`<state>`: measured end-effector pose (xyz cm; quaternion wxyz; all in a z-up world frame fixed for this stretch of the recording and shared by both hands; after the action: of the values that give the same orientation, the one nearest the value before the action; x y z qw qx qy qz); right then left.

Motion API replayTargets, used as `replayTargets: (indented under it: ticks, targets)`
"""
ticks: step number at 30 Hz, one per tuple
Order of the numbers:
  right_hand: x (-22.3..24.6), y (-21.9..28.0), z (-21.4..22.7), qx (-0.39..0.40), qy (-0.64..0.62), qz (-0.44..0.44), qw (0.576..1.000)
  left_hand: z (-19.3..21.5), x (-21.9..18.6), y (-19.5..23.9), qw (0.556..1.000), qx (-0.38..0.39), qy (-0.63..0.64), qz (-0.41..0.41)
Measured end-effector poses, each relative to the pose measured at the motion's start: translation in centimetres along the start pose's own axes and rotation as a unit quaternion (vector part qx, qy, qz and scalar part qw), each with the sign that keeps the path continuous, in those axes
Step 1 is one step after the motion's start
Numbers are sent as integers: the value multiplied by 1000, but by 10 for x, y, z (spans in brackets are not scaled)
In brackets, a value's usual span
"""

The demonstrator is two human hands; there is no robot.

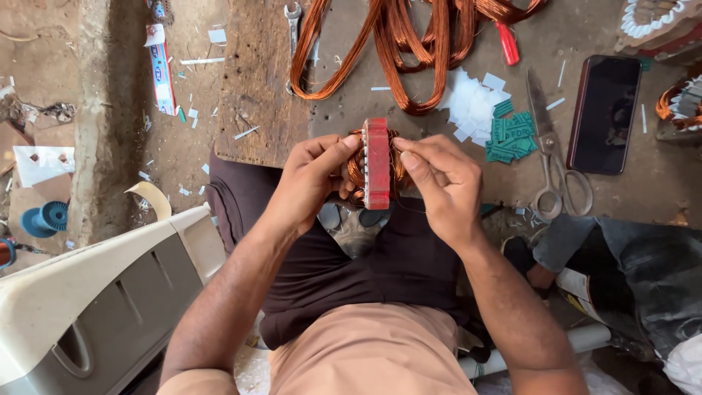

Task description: Manually winding copper wire coils and inserting them into the slots of an electric motor stator.

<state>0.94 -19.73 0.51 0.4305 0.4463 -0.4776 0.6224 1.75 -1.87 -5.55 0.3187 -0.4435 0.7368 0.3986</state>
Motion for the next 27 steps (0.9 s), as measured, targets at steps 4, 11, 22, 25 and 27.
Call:
replayTargets:
  ticks: [4, 11, 22, 25, 27]
  targets:
    - [4, -2, 3, -14, -25, -7, 1000, -2, -8, 6, 999, -25, -34, 29]
    - [-15, 6, 0, -19, -13, -15, 1000, 1, -6, 2, 993, -4, -116, -26]
    - [-10, 22, 2, -57, -24, -7, 998, 1, -7, 3, 993, -12, -112, -27]
    - [-13, 26, -4, -43, -63, -15, 997, 6, -4, 1, 997, 0, -69, -27]
    - [-21, 34, -5, -88, -166, -58, 980, 27, -2, 0, 986, -96, -129, -41]
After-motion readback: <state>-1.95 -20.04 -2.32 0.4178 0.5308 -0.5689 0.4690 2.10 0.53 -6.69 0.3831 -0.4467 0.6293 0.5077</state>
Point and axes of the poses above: each hand's wrist, its own y-axis away from the middle knuckle, its own z-axis out of the back of the hand, x = y × z, the point moved 9 cm from there along -y, towards the middle knuckle, and after that the axes turned 2 degrees about -y, right-handed, at the moved point
